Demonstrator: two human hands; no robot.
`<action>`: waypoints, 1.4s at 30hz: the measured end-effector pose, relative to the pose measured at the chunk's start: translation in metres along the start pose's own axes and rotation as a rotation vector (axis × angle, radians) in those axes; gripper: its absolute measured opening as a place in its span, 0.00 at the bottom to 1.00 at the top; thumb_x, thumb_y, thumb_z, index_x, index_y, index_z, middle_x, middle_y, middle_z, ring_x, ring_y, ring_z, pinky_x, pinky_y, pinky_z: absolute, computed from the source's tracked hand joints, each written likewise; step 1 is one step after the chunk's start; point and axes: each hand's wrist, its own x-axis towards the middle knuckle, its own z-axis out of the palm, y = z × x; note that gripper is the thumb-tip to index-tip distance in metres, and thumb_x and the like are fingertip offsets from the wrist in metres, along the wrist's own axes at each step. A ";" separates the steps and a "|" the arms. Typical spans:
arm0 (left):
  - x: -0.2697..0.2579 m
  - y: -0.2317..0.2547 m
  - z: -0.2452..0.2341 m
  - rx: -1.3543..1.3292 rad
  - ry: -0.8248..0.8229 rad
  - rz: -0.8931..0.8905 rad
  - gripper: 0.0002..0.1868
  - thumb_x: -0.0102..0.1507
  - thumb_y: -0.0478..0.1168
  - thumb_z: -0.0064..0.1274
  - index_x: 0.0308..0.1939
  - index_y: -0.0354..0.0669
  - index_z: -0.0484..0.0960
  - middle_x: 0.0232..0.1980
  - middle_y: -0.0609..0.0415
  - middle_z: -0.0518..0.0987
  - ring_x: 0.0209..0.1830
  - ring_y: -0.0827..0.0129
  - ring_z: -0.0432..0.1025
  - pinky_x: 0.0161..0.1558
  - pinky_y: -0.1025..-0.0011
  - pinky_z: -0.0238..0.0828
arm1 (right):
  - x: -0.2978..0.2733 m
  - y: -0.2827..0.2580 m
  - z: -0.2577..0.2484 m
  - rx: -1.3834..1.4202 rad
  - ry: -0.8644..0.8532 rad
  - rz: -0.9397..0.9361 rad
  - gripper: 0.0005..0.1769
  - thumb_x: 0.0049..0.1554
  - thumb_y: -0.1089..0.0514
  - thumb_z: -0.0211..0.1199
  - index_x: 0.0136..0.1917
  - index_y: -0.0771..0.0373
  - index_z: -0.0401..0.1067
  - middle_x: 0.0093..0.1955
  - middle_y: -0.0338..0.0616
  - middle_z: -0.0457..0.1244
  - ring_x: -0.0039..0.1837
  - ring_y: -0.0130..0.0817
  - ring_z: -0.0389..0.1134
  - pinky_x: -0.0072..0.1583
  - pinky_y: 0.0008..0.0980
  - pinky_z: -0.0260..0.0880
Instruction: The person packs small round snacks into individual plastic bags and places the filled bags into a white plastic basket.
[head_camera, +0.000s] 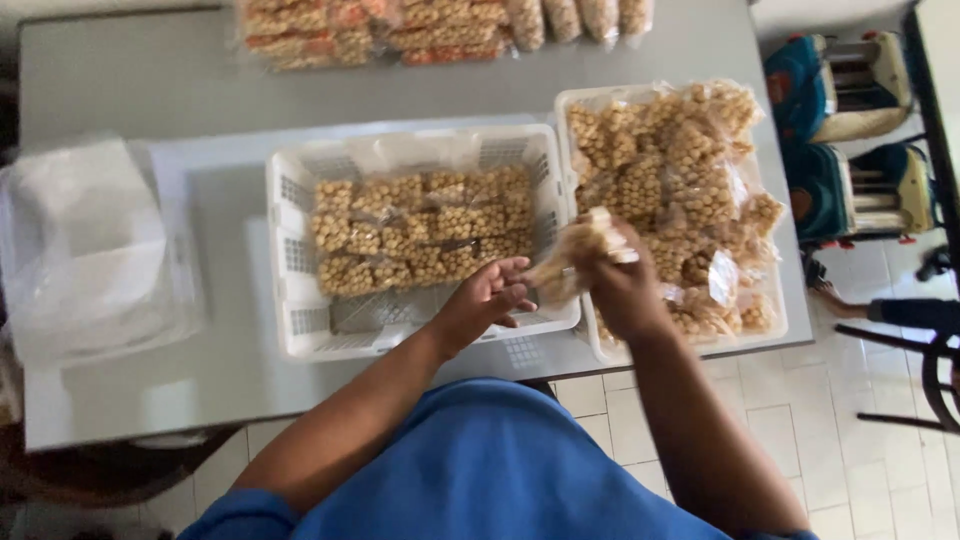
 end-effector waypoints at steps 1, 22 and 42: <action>0.000 -0.014 -0.005 -0.004 0.016 0.004 0.48 0.76 0.61 0.66 0.90 0.36 0.67 0.77 0.32 0.83 0.67 0.51 0.86 0.57 0.59 0.92 | -0.005 0.007 0.018 0.001 -0.016 0.005 0.29 0.66 0.72 0.68 0.79 0.65 0.74 0.65 0.60 0.74 0.64 0.46 0.76 0.70 0.53 0.79; -0.182 -0.055 -0.155 -1.035 0.539 0.199 0.23 0.80 0.66 0.53 0.53 0.52 0.85 0.38 0.62 0.72 0.37 0.71 0.70 0.44 0.65 0.70 | -0.004 0.122 0.169 -0.220 -0.373 0.385 0.04 0.71 0.63 0.73 0.54 0.65 0.79 0.44 0.42 0.68 0.44 0.31 0.66 0.48 0.33 0.70; -0.247 -0.070 -0.159 -0.657 1.002 0.067 0.17 0.80 0.54 0.61 0.52 0.43 0.84 0.39 0.49 0.85 0.36 0.63 0.83 0.39 0.69 0.78 | 0.006 0.167 0.320 -1.451 -0.869 -0.730 0.31 0.65 0.55 0.71 0.81 0.43 0.79 0.99 0.44 0.50 0.96 0.62 0.49 0.90 0.73 0.46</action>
